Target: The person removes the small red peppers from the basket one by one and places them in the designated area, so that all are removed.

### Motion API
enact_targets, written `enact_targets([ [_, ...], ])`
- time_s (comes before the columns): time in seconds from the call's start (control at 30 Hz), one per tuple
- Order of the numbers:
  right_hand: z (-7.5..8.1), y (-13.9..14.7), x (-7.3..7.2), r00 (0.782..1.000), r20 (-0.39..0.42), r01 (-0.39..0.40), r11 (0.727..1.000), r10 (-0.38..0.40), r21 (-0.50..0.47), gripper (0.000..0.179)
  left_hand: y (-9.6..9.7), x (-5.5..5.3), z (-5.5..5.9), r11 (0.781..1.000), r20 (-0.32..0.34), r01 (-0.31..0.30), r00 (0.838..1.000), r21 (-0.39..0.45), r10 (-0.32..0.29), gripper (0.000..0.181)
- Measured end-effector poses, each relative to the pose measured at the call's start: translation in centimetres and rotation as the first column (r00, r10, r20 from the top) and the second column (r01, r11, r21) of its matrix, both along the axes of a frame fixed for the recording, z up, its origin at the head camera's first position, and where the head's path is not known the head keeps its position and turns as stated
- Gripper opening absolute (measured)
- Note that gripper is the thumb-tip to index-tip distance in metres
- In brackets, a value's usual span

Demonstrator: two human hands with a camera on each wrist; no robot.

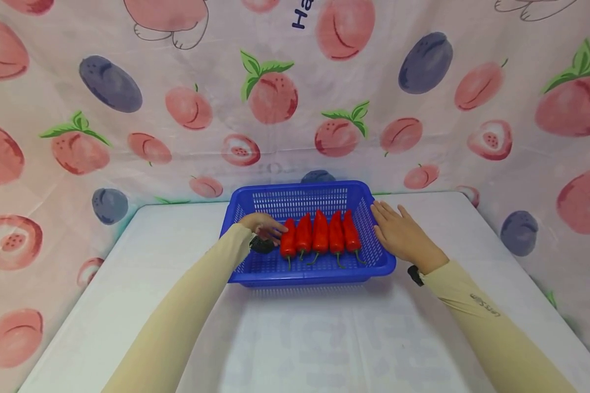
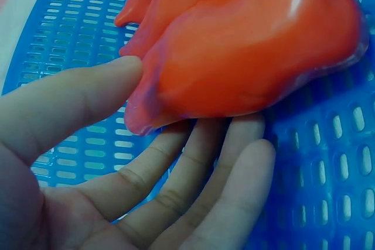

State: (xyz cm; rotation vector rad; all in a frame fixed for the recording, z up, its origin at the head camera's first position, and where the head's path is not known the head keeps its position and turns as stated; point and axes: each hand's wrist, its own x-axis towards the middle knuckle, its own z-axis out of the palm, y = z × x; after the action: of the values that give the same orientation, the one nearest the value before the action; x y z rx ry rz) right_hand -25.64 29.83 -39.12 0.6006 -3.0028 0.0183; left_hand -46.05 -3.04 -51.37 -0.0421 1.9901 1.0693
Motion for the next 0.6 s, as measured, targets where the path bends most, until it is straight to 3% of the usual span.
enact_targets([
  [0.13, -0.1, 0.0, 0.1, 1.000, -0.015, -0.007, 1.000, 0.006, -0.017, 0.053, 0.1, -0.8, -1.2, 1.000, 0.000, 0.021, 1.000, 0.004, -0.021, 0.050],
  [0.2, 0.0, 0.0, 0.1, 1.000, -0.023, -0.011, 1.000, 0.010, -0.029, 0.053, 0.2, -0.7, -1.2, 1.000, 0.009, 0.002, 1.000, 0.010, -0.002, 0.047],
  [0.27, 0.0, -0.1, 0.1, 1.000, -0.024, -0.014, 0.999, 0.013, -0.036, 0.053, 0.2, -0.4, -1.0, 1.000, 0.028, -0.007, 1.000, 0.016, 0.007, 0.046],
  [0.47, 0.1, -0.1, 0.2, 1.000, 0.004, -0.001, 0.999, 0.001, -0.042, 0.054, 0.2, 0.0, -0.3, 0.997, 0.000, 0.071, 0.997, -0.043, -0.071, 0.056],
  [0.53, 0.1, -0.1, 0.1, 1.000, 0.013, 0.004, 0.999, -0.004, -0.042, 0.054, 0.1, 0.0, -0.2, 0.990, 0.000, 0.124, 0.992, -0.061, -0.124, 0.062],
  [0.6, 0.1, -0.1, 0.1, 1.000, 0.019, 0.008, 0.999, -0.007, -0.037, 0.054, 0.2, 0.6, 0.4, 0.987, 0.007, 0.140, 0.990, -0.079, -0.140, 0.060],
])
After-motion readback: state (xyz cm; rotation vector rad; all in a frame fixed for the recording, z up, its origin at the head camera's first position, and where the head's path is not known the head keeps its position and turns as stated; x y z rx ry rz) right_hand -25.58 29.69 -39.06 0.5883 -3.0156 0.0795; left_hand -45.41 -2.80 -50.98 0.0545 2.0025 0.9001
